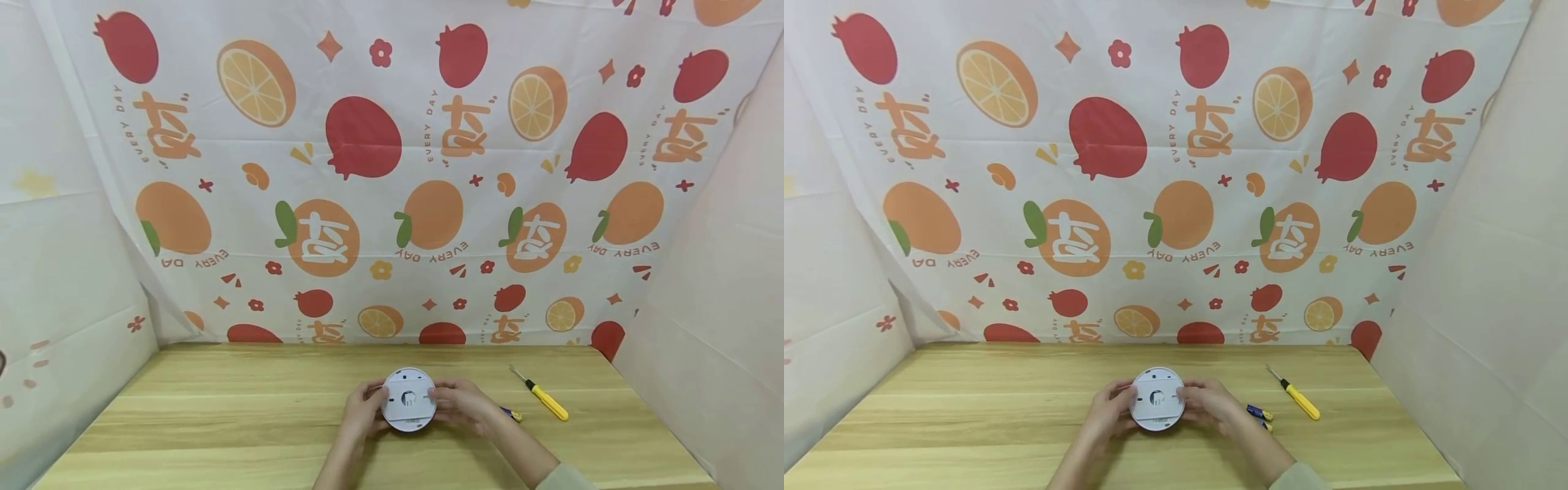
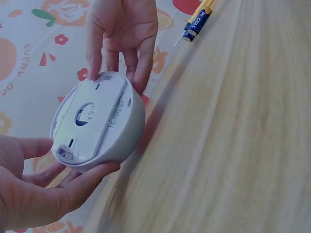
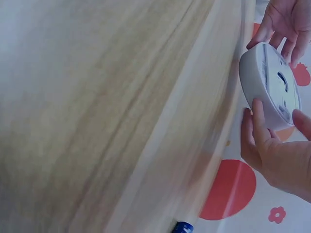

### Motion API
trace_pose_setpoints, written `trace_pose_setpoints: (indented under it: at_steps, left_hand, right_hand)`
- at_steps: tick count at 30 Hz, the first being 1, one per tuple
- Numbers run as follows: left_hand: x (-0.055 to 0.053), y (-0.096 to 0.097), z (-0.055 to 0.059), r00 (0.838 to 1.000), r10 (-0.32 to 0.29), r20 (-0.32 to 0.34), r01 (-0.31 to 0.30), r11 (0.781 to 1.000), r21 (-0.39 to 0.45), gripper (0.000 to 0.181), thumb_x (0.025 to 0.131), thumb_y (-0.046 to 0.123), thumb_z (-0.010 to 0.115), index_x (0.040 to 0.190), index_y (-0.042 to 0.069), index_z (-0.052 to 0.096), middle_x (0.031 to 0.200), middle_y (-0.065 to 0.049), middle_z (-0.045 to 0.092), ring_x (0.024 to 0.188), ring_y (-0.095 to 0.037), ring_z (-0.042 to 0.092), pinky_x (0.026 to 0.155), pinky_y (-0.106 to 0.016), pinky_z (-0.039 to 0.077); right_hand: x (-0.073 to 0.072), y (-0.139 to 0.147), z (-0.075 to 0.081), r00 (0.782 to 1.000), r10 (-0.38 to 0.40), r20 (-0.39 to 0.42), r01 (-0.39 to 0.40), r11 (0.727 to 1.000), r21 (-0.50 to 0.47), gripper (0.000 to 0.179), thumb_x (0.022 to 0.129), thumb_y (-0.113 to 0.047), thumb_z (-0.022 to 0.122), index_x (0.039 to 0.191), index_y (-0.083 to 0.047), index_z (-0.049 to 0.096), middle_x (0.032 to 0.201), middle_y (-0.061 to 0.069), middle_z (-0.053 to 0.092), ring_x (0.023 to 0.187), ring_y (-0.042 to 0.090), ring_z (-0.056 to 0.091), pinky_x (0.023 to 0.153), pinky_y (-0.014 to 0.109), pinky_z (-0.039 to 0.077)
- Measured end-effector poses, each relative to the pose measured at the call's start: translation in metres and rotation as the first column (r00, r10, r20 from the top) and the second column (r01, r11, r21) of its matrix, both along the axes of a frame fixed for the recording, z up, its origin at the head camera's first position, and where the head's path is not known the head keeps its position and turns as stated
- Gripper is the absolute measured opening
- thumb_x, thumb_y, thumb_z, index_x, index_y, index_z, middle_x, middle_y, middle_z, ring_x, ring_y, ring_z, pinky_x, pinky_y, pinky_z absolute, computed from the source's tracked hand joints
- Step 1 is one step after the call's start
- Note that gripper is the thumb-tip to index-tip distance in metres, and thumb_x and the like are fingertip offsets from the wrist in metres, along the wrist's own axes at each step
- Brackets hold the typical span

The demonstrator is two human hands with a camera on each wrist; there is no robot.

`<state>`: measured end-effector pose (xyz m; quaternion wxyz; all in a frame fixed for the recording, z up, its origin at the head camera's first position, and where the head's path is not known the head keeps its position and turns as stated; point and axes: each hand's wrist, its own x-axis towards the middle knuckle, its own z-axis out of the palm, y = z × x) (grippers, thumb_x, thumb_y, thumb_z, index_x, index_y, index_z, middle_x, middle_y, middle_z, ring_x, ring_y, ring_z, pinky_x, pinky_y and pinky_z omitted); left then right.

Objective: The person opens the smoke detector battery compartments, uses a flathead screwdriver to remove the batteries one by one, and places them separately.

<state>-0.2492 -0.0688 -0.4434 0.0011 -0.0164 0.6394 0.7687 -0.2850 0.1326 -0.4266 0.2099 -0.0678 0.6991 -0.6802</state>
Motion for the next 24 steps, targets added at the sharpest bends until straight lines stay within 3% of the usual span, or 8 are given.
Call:
trace_pose_setpoints:
  at_steps: [5, 8, 14, 21, 24]
  left_hand:
    - [0.0009, -0.0005, 0.0021, 0.999, 0.038, 0.011, -0.038, 0.999, 0.014, 0.041, 0.093, 0.012, 0.050, 0.123, -0.014, 0.040, 0.110, -0.024, 0.051, 0.080, -0.019, 0.056, 0.065, -0.036, 0.055]
    - [0.0009, -0.0002, 0.0038, 0.998, 0.063, 0.016, -0.063, 0.997, 0.041, 0.041, 0.093, 0.014, 0.051, 0.121, -0.015, 0.041, 0.107, -0.022, 0.051, 0.083, -0.020, 0.055, 0.066, -0.035, 0.055]
    - [0.0003, 0.0022, 0.0055, 0.994, 0.110, 0.027, -0.111, 0.992, 0.066, 0.038, 0.093, 0.018, 0.052, 0.114, -0.013, 0.045, 0.102, -0.016, 0.052, 0.088, -0.020, 0.055, 0.068, -0.032, 0.054]
    - [-0.0013, 0.0061, 0.0039, 0.989, 0.148, 0.029, -0.149, 0.986, 0.073, 0.030, 0.091, 0.016, 0.056, 0.106, -0.010, 0.048, 0.099, -0.014, 0.052, 0.089, -0.020, 0.053, 0.072, -0.037, 0.054]
    - [-0.0022, 0.0073, 0.0036, 0.987, 0.158, 0.031, -0.160, 0.985, 0.069, 0.030, 0.090, 0.016, 0.057, 0.105, -0.009, 0.048, 0.100, -0.014, 0.052, 0.090, -0.021, 0.052, 0.073, -0.039, 0.053]
  right_hand:
    - [0.0026, -0.0013, 0.0015, 1.000, 0.001, 0.020, -0.003, 0.998, 0.059, 0.063, 0.093, -0.032, 0.053, 0.135, 0.010, 0.032, 0.109, 0.020, 0.052, 0.083, 0.028, 0.062, 0.070, 0.037, 0.055]
    - [0.0023, -0.0025, 0.0016, 0.999, -0.028, 0.046, 0.027, 0.999, 0.022, 0.068, 0.093, -0.037, 0.051, 0.136, 0.010, 0.029, 0.109, 0.023, 0.049, 0.084, 0.028, 0.060, 0.074, 0.037, 0.054]
    - [0.0027, -0.0051, 0.0009, 0.995, -0.056, 0.084, 0.064, 0.994, -0.086, 0.066, 0.093, -0.036, 0.051, 0.136, 0.011, 0.030, 0.107, 0.025, 0.048, 0.090, 0.032, 0.058, 0.082, 0.040, 0.051]
    - [0.0047, -0.0071, 0.0009, 0.994, -0.052, 0.093, 0.061, 0.993, -0.105, 0.066, 0.094, -0.036, 0.050, 0.135, 0.011, 0.028, 0.105, 0.023, 0.049, 0.091, 0.032, 0.058, 0.084, 0.042, 0.050]
    - [0.0055, -0.0071, 0.0005, 0.993, -0.064, 0.094, 0.074, 0.992, -0.104, 0.059, 0.095, -0.036, 0.048, 0.131, 0.010, 0.034, 0.104, 0.022, 0.049, 0.091, 0.031, 0.057, 0.084, 0.042, 0.050]
